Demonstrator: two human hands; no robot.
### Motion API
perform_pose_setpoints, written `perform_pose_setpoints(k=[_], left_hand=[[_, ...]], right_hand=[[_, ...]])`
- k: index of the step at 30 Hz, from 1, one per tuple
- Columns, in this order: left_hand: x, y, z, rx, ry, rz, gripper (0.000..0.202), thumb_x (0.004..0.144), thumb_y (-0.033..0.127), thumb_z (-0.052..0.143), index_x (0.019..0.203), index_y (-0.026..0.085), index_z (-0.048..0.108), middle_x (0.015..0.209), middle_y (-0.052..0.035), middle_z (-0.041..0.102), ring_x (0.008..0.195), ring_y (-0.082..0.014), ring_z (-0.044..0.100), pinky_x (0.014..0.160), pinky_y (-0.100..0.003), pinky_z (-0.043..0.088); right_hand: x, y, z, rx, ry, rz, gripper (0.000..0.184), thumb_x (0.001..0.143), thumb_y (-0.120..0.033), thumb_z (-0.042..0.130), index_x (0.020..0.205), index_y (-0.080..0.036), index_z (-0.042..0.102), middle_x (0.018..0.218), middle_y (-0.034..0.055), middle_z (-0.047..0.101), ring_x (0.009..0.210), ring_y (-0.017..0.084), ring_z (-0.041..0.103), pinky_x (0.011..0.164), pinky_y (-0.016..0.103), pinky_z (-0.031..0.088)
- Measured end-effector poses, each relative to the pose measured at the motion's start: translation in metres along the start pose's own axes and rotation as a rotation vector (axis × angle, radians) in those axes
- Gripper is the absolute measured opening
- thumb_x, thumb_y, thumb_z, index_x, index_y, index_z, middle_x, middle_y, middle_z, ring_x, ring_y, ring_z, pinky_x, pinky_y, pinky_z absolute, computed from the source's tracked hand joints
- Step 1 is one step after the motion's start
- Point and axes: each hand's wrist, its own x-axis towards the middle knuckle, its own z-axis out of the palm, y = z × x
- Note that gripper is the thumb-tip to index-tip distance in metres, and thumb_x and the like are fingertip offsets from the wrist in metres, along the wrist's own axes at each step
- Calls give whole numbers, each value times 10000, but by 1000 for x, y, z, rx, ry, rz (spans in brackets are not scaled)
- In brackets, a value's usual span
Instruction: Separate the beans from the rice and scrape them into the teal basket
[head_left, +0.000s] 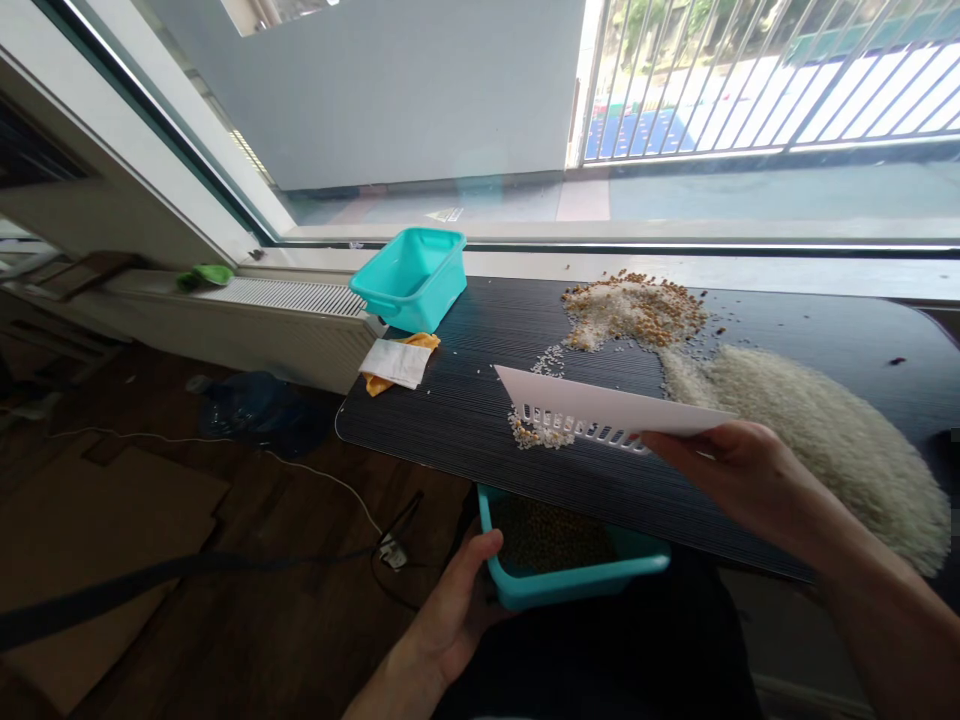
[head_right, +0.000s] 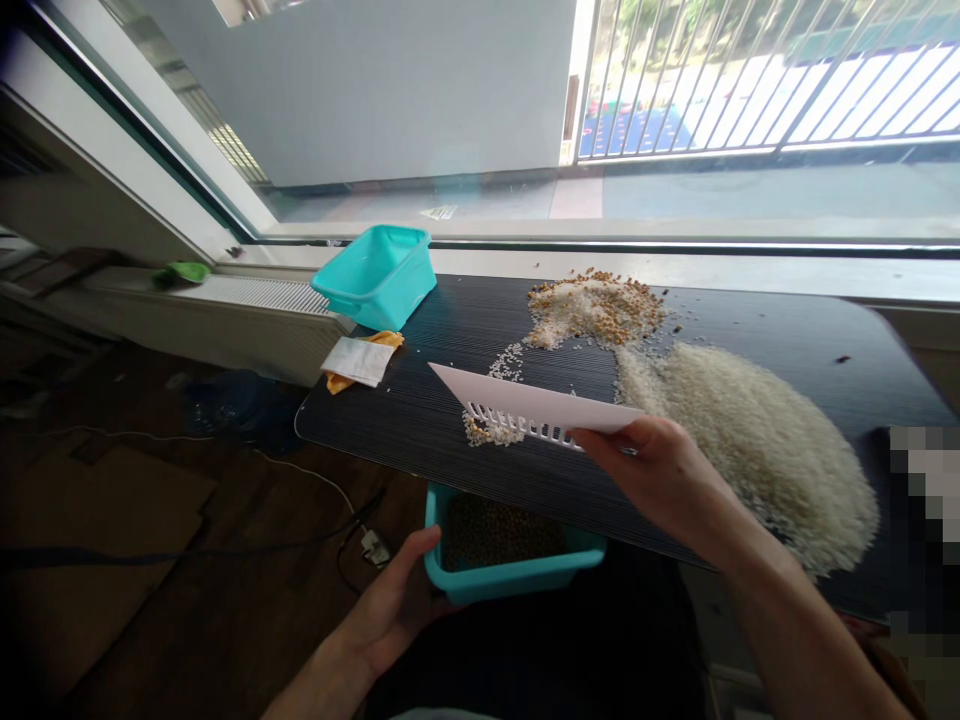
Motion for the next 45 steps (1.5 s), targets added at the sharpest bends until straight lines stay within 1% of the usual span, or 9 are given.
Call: perform_pose_setpoints(k=[8, 11, 14, 18, 23, 31, 34, 39, 45], left_hand=[[1, -3, -3, -26, 4, 9, 662, 751, 499, 640, 1334, 225, 483, 1346, -92, 579, 1231, -312, 509, 928, -398, 433], [0, -2, -2, -28, 0, 11, 658, 755, 490, 641, 1335, 220, 488, 1348, -97, 578, 1234, -313, 506, 930, -398, 435], [0, -1, -1, -25, -13, 17, 650, 753, 491, 644, 1322, 212, 503, 1342, -100, 583, 1234, -315, 507, 928, -397, 439], [-1, -1, 0, -20, -16, 16, 617, 755, 494, 637, 1293, 213, 528, 1334, -94, 591, 1211, -309, 527, 909, -391, 451], [0, -1, -1, 2, 7, 9, 605, 729, 517, 651, 1247, 217, 562, 1312, -79, 608, 1170, -286, 550, 879, -358, 456], [-2, -1, -1, 15, -15, 14, 587, 744, 523, 631, 1246, 223, 577, 1278, -75, 629, 1133, -275, 566, 883, -362, 449], [-3, -2, -2, 25, -15, 21, 602, 742, 526, 631, 1255, 219, 565, 1257, -83, 639, 1124, -282, 572, 867, -365, 451], [-2, -3, -3, 5, 26, 13, 616, 721, 518, 654, 1239, 196, 568, 1271, -100, 626, 1073, -265, 585, 855, -354, 453], [-3, -2, -7, -18, 46, 27, 636, 722, 498, 662, 1275, 215, 528, 1282, -95, 620, 1087, -269, 584, 844, -350, 453]], right_hand=[[9, -4, 18, 67, -52, -3, 388, 675, -512, 647, 745, -152, 775, 676, 53, 753, 616, 240, 677, 534, 323, 528], [4, -3, 12, 32, -101, -5, 368, 677, -510, 656, 737, -169, 782, 668, 45, 751, 609, 239, 676, 532, 324, 534], [-3, 1, 3, 1, -100, 1, 372, 681, -524, 654, 742, -183, 789, 659, 47, 750, 602, 247, 680, 528, 335, 544], [-11, 13, -3, 40, -64, 13, 379, 664, -533, 677, 792, -197, 797, 745, 60, 771, 674, 269, 709, 603, 365, 584], [-21, 21, -7, 54, -91, 47, 381, 639, -545, 699, 799, -214, 801, 789, 59, 777, 703, 283, 724, 651, 386, 608], [-44, 16, -17, 90, -77, 137, 378, 554, -595, 714, 672, -244, 793, 714, 58, 761, 604, 281, 719, 570, 368, 615], [-44, 15, -12, 108, -108, 104, 384, 578, -589, 714, 695, -233, 798, 704, 60, 760, 606, 279, 719, 579, 369, 616], [-31, 12, 5, 157, -110, 69, 390, 646, -525, 703, 819, -190, 802, 825, 64, 776, 734, 285, 730, 710, 396, 610], [-26, 8, 14, 169, -208, 43, 382, 692, -509, 690, 853, -181, 801, 807, 66, 778, 720, 263, 714, 692, 368, 606]])
